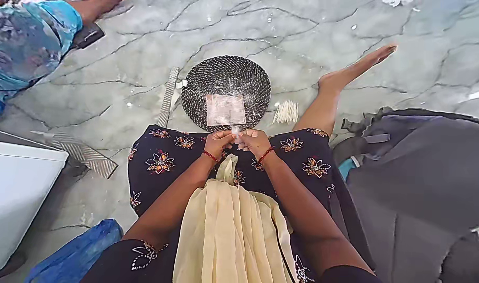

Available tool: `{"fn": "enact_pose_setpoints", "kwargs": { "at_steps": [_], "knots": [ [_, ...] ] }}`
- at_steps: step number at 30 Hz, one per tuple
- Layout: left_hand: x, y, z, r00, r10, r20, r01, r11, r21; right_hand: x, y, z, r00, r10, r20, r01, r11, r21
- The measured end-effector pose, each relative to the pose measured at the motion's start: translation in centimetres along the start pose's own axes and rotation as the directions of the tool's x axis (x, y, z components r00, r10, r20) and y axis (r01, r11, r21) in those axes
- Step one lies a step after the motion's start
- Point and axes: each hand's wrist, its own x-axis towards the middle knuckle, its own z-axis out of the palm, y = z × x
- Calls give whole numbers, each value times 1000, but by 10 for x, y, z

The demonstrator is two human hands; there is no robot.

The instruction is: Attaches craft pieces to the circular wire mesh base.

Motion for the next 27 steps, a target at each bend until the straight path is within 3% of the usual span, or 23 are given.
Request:
{"fn": "enact_pose_setpoints", "kwargs": {
  "at_steps": [4,8,11,18,22,27],
  "knots": [
    [-8,6,0,999,-3,-47,7,996,88,-1,0,1,999,-28,-27,25,996,-80],
    [-10,9,0,998,-19,-60,25,995,92,0,4,-2,980,-187,-62,174,969,-173],
    [-11,10,2,998,-36,-50,41,993,108,0,3,-3,981,-187,-44,171,954,-248],
    [0,3,1,999,-29,-42,31,998,46,6,5,-4,995,-30,-92,32,999,18],
    [0,0,1,999,-34,1,34,999,-14,7,8,-1,994,-67,-86,65,998,-25],
    [-8,4,3,999,-29,-30,32,996,89,7,12,2,990,-114,-85,104,987,-119]
  ]
}}
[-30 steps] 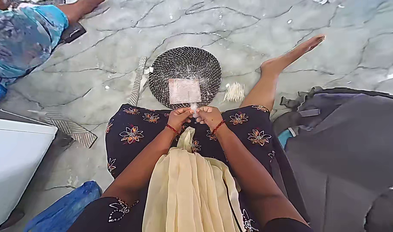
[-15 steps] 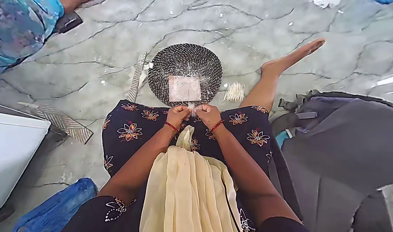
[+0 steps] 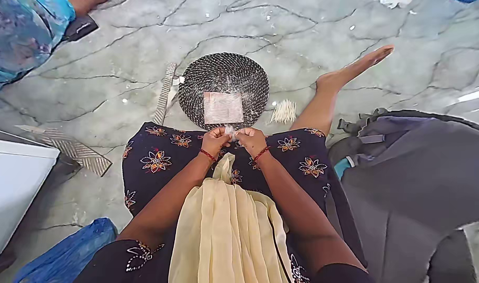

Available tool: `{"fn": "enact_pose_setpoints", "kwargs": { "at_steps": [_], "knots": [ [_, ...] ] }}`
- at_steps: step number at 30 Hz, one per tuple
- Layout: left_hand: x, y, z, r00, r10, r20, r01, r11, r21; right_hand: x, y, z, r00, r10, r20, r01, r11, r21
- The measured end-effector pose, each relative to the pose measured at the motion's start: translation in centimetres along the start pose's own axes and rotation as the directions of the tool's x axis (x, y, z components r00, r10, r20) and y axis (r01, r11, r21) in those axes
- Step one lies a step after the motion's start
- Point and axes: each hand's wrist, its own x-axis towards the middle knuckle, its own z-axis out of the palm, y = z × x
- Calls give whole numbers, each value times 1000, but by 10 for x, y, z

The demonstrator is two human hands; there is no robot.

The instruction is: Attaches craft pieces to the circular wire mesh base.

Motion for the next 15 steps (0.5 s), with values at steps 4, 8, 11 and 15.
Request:
{"fn": "enact_pose_setpoints", "kwargs": {
  "at_steps": [4,8,11,15],
  "knots": [
    [9,-2,0,999,-4,-46,1,997,-81,1,0,-2,1000,12,9,-12,1000,9],
    [9,-1,0,999,-9,-49,6,997,-71,0,-3,-5,1000,18,17,-19,998,52],
    [9,-2,0,999,-5,-42,2,997,-74,0,-1,-4,998,-28,47,24,997,77],
    [8,-1,0,999,-9,-40,7,999,-48,0,-4,-4,1000,6,4,-6,998,58]
  ]
}}
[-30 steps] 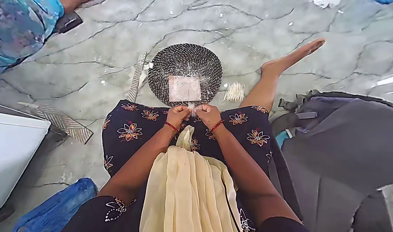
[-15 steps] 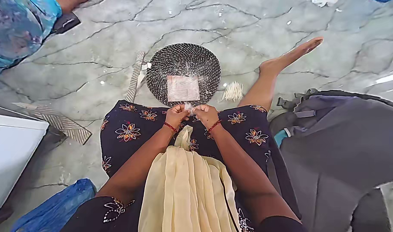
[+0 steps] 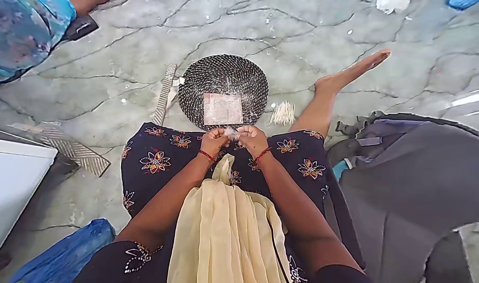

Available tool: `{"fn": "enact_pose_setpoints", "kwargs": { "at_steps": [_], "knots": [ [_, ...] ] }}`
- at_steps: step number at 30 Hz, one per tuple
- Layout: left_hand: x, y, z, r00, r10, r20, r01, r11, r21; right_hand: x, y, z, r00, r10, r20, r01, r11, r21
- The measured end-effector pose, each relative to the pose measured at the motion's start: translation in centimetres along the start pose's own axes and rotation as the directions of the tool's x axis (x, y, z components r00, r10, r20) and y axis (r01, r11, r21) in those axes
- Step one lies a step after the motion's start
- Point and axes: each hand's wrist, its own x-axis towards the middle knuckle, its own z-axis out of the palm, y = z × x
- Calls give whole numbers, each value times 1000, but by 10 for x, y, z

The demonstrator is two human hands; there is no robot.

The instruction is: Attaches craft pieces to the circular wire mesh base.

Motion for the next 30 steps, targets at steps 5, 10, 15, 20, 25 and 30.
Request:
{"fn": "enact_pose_setpoints", "kwargs": {
  "at_steps": [5,10,15,20,25,30],
  "knots": [
    [-1,2,0,1000,-8,-9,8,1000,7,0,-1,-4,999,29,16,-29,999,40],
    [-1,-1,0,999,16,51,-20,997,78,2,5,0,996,-73,44,76,995,-60],
    [-3,0,-1,999,34,37,-37,996,85,5,6,-1,999,-41,30,44,991,-123],
    [-6,0,-3,1000,16,2,-16,995,102,3,2,-4,999,30,12,-30,998,-46],
    [-6,2,-4,1000,-1,-20,2,997,71,2,1,-5,999,44,-8,-44,999,6],
    [-5,1,-4,1000,-3,-30,5,999,50,2,-2,-6,996,93,-18,-92,994,60]
  ]
}}
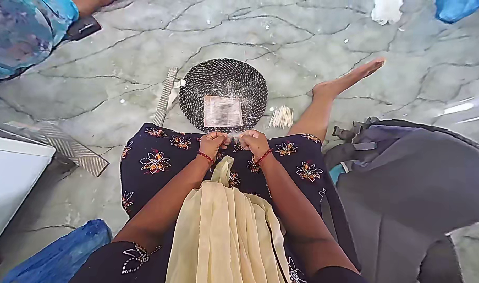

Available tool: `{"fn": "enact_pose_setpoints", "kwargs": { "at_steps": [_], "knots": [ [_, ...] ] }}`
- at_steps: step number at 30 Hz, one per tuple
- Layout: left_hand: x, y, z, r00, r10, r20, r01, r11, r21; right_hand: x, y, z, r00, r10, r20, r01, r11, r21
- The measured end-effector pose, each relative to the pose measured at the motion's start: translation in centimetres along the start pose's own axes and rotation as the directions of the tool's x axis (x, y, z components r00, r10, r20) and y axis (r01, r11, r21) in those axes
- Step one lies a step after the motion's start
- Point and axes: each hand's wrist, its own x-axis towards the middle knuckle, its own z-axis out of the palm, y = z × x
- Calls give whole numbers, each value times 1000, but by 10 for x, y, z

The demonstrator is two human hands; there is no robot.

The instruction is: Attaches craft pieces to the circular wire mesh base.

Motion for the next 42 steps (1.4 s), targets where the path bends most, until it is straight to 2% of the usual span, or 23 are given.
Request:
{"fn": "enact_pose_setpoints", "kwargs": {
  "at_steps": [7,11,15,21,25,30,36,42],
  "knots": [
    [0,3,3,998,-49,28,50,998,-46,1,1,1,999,-30,32,31,999,-11],
    [-2,2,3,997,-37,74,36,999,16,2,4,4,996,-78,50,81,995,-60],
    [-2,0,4,997,-35,63,34,999,22,1,4,5,994,-91,57,95,992,-82],
    [-1,0,3,999,-33,26,32,999,14,1,3,0,998,-52,35,53,998,-46],
    [0,0,3,1000,-26,8,26,1000,4,-1,-2,-2,997,2,71,-2,1000,-1],
    [0,1,2,1000,-22,-13,23,999,31,1,1,-2,997,15,80,-9,997,-73],
    [-1,4,2,999,-37,-25,38,999,36,0,-4,-7,997,51,60,-51,999,-2],
    [4,0,4,999,-45,11,44,998,40,7,6,0,997,-53,61,56,997,-49]
  ]
}}
